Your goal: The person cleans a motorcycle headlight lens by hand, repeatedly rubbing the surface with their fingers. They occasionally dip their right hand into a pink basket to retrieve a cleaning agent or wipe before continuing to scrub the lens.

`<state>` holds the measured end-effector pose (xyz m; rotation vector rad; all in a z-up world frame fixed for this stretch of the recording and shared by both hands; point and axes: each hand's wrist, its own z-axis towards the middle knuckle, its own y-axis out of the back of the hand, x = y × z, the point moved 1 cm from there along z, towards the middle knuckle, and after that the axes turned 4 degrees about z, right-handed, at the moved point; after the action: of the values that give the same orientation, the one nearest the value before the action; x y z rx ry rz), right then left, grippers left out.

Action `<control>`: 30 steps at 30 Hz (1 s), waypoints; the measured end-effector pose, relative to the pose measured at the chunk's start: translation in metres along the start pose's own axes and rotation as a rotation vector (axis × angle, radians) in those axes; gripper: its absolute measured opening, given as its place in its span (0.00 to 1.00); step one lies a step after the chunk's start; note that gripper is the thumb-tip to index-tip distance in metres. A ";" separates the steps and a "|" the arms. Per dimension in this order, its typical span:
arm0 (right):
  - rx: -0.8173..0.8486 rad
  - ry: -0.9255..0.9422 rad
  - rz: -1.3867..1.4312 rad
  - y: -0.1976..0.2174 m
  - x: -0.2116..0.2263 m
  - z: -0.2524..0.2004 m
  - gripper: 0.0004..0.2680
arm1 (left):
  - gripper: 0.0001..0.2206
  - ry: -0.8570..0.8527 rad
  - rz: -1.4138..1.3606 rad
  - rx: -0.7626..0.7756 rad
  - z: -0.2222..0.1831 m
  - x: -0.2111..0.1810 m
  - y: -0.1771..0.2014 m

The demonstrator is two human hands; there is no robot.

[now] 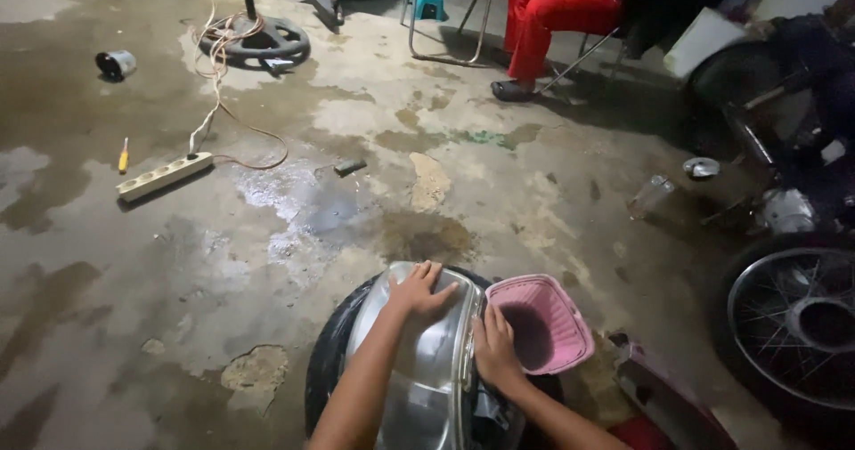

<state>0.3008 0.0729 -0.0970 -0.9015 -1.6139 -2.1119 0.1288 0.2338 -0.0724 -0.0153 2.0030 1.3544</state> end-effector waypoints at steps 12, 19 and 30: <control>-0.014 0.019 -0.021 0.019 0.030 -0.005 0.23 | 0.40 -0.272 -0.088 -0.303 -0.237 0.017 -0.015; 0.022 0.209 -0.110 0.013 -0.006 0.000 0.15 | 0.42 -0.248 -0.134 -0.197 -0.337 0.009 -0.013; -0.265 0.749 -0.661 -0.027 -0.103 0.029 0.10 | 0.38 -0.127 -0.101 -0.066 -0.234 0.032 -0.003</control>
<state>0.3687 0.0968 -0.1803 0.4452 -1.3185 -2.6513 -0.0207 0.0533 -0.0460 -0.0580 1.8276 1.3236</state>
